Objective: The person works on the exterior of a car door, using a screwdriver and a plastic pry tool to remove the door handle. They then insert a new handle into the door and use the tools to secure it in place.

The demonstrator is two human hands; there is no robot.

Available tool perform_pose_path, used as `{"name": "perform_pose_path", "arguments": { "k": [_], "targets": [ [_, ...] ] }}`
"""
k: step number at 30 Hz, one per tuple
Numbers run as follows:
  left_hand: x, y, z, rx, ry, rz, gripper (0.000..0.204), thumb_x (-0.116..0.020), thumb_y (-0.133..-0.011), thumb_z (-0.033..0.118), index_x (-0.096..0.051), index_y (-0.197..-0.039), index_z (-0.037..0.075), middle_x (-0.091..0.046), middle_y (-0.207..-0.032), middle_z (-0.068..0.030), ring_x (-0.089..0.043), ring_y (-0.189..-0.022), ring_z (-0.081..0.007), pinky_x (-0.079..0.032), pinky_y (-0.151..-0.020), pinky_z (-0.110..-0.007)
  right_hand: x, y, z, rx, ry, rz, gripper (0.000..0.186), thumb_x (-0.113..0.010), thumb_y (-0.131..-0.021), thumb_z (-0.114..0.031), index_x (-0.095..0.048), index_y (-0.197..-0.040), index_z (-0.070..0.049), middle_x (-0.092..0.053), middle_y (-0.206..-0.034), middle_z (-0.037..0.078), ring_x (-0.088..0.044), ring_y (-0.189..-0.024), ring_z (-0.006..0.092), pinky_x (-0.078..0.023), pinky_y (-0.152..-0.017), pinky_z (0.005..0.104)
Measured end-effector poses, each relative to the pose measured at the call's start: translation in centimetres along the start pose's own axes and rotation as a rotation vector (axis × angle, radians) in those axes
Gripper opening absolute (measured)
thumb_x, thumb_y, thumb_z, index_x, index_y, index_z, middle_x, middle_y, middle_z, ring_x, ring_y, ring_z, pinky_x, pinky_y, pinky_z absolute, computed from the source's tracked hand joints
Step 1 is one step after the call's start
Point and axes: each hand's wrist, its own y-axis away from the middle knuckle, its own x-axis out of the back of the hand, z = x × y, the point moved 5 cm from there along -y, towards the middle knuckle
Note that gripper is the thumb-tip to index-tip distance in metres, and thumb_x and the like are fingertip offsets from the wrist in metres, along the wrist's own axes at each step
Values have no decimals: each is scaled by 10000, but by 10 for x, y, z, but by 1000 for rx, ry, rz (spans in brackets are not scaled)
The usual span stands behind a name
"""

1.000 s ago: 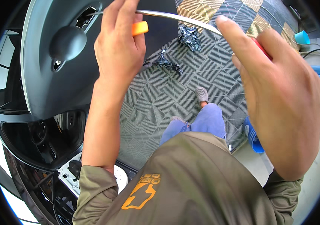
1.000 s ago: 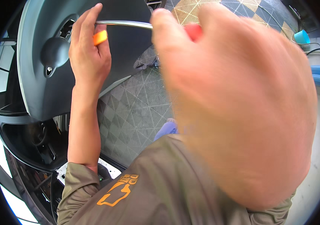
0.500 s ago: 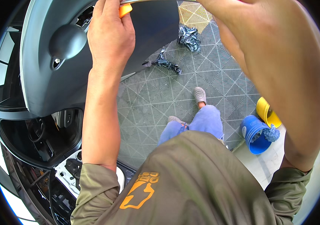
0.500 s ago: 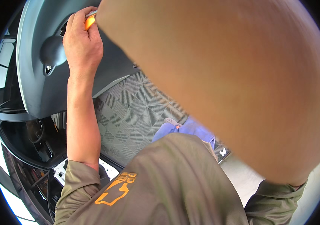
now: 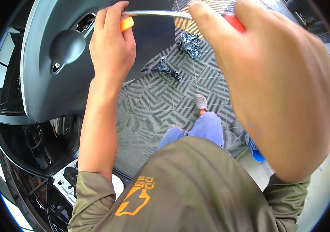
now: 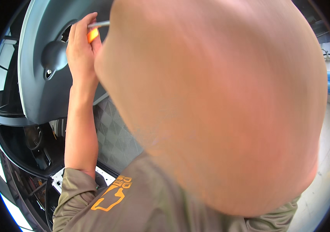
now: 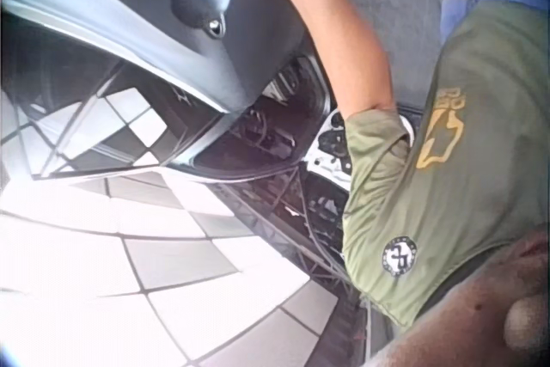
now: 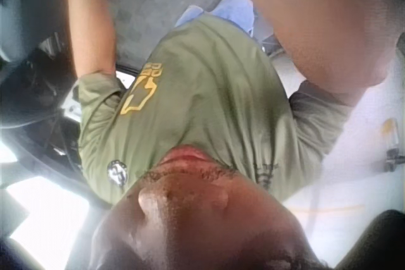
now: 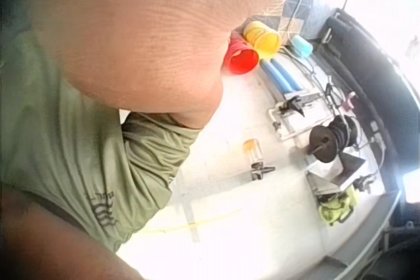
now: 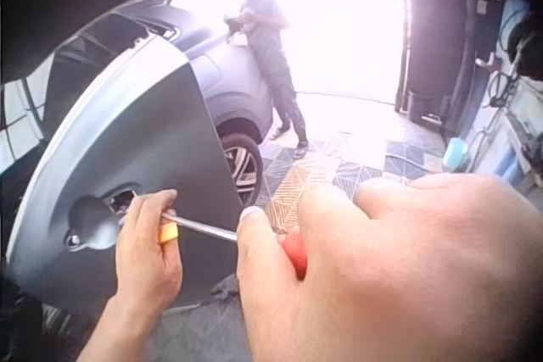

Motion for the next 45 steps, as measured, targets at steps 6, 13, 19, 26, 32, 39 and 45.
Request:
{"name": "perform_pose_path", "arguments": {
  "k": [6,13,19,26,32,39,45],
  "targets": [
    [-3,8,5,-47,-51,-5,332,-602,-872,52,-560,-1199,86,-589,-1106,-112,-643,-890,-285,-541,-732,-378,-1,7,-6,34,27,24,392,-673,-720,-45,-669,-1108,-107,-546,-726,49,-565,-621,202,-444,-528,331],
    [-7,2,0,-37,-104,-30,297,-599,-865,28,-575,-1160,55,-596,-1057,-125,-635,-859,-295,-528,-743,-375,-8,-7,0,61,32,16,374,-671,-720,-55,-674,-1091,-102,-553,-726,46,-571,-620,196,-447,-522,326],
    [-5,-4,4,-50,-28,-39,243,-583,-858,1,-588,-1099,31,-612,-983,-121,-628,-836,-294,-517,-725,-367,0,-3,-3,102,50,-22,359,-669,-719,-63,-678,-1076,-99,-559,-726,44,-577,-619,191,-450,-518,322],
    [-4,-10,-15,38,-59,-30,186,-545,-880,16,-590,-1060,26,-615,-951,-135,-623,-838,-318,-509,-727,-381,-7,-21,-19,147,64,-31,342,-667,-718,-73,-683,-1060,-94,-566,-726,41,-584,-617,185,-453,-513,317],
    [-6,-16,-20,17,-110,-78,166,-542,-881,34,-597,-1038,30,-621,-946,-122,-619,-835,-316,-507,-726,-384,-15,-37,-12,165,111,-27,328,-666,-718,-81,-688,-1045,-91,-572,-725,38,-590,-616,180,-456,-508,313],
    [-6,-19,-14,19,-115,-92,166,-545,-884,59,-603,-1037,35,-624,-960,-104,-623,-849,-305,-509,-742,-384,-12,-42,-9,165,143,-25,312,-664,-717,-90,-693,-1028,-86,-579,-725,35,-596,-615,175,-459,-503,308],
    [-4,-17,-14,8,-142,-118,185,-547,-881,56,-601,-1058,45,-621,-972,-104,-626,-864,-304,-509,-757,-391,-6,-44,-18,134,178,-33,300,-662,-716,-99,-697,-1014,-83,-585,-725,33,-602,-614,170,-462,-498,303]
  ]
}}
